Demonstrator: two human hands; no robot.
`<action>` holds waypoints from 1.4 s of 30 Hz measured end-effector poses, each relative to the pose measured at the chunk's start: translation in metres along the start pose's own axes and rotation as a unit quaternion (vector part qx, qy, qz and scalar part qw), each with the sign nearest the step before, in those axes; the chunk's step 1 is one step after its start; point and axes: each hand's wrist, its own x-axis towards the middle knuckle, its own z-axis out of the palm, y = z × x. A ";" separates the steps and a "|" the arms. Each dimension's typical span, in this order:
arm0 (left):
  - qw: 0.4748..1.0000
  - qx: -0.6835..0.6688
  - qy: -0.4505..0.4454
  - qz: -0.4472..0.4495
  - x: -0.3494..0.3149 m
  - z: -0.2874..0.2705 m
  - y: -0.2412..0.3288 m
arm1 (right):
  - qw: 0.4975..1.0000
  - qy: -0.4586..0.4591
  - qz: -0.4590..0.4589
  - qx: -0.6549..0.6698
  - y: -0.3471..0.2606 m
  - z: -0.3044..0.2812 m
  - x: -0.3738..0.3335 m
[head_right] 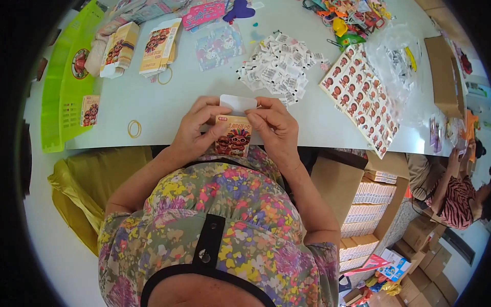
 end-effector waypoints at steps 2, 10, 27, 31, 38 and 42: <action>0.995 0.057 0.024 0.074 0.010 -0.001 -0.009 | 0.990 0.005 -0.059 -0.130 -0.003 -0.001 -0.001; 0.997 -0.036 0.043 0.061 0.018 -0.004 0.000 | 0.993 -0.094 0.038 -0.056 -0.017 -0.019 0.014; 0.987 -0.153 -0.034 -0.027 0.018 -0.015 0.004 | 0.978 -0.142 0.033 -0.151 -0.037 -0.019 0.021; 0.988 -0.142 -0.025 -0.061 0.001 -0.018 0.000 | 0.979 -0.115 -0.034 -0.163 -0.028 -0.009 0.005; 0.997 -0.053 -0.043 0.046 -0.004 -0.009 -0.003 | 0.959 -0.078 -0.089 -0.258 -0.035 0.004 -0.018; 0.994 -0.095 -0.028 0.043 -0.011 0.002 -0.007 | 0.952 -0.085 -0.135 -0.260 -0.032 0.005 -0.020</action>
